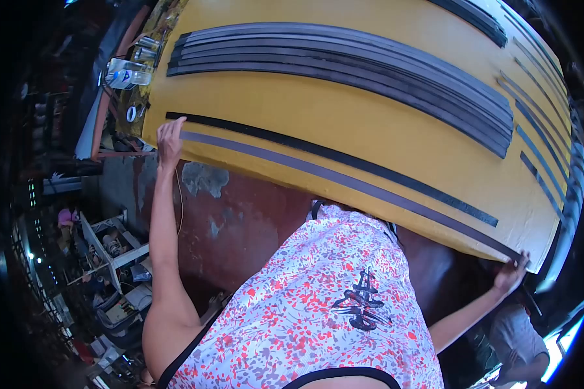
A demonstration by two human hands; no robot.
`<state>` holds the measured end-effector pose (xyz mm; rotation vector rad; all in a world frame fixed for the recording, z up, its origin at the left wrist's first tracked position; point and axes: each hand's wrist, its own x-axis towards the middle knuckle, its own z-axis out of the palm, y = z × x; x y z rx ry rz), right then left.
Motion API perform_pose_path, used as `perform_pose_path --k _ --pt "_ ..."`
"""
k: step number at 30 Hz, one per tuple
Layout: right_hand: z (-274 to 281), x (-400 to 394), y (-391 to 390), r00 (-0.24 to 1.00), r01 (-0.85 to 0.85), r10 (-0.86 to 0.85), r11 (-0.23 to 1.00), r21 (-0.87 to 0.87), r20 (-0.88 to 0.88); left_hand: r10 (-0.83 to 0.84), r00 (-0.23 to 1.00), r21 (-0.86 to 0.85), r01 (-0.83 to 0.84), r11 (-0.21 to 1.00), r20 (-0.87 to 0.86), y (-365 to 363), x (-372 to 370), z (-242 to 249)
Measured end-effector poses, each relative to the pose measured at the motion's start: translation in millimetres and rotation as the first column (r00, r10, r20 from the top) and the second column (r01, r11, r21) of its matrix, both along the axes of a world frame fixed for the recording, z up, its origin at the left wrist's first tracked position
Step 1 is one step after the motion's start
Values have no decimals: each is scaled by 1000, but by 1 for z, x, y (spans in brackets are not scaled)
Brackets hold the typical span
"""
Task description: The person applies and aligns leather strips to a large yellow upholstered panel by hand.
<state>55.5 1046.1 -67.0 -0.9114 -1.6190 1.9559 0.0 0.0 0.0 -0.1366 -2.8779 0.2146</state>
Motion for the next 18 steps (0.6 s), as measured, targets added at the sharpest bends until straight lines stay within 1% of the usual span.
perform_pose_path --k 1,2,3,5,6,7,9,10,11,13,15,17,18 --pt "2 10 5 1000 6 -6 1000 6 13 23 999 -50 -22 998 23 -13 10 -4" --pt "-2 8 -16 999 13 -12 1000 -21 46 46 998 -100 -41 994 48 -24 20 -7" --pt "-3 6 -73 991 48 -44 998 -33 129 39 996 -93 -31 995 81 -59 30 -16" --pt "-34 4 -95 987 36 -20 995 -98 162 78 989 -214 -50 975 128 -93 38 -21" --pt "-38 6 -99 979 25 -1 993 -116 202 88 983 -236 -48 970 163 -108 44 -31" --pt "-46 5 -106 972 14 19 990 -139 233 74 982 -224 -33 974 176 -119 44 -34" --pt "-66 6 -106 971 -14 62 979 -204 232 129 965 -284 -60 957 229 -130 40 -34" --pt "-67 5 -114 967 -19 73 976 -218 243 138 967 -311 -66 948 215 -134 37 -36" --pt "-69 5 -121 964 -19 80 972 -233 255 117 967 -300 -44 953 227 -136 33 -37" --pt "-73 5 -132 951 9 67 970 -243 301 146 950 -319 -53 946 275 -138 24 -42" --pt "-78 6 -137 946 12 60 976 -219 318 80 955 -317 15 948 285 -144 18 -51" --pt "-75 3 -144 937 58 17 978 -203 349 132 923 -310 -15 951 362 -141 13 -57" --pt "-75 3 -147 936 69 9 976 -208 353 109 923 -299 7 954 369 -141 13 -56"
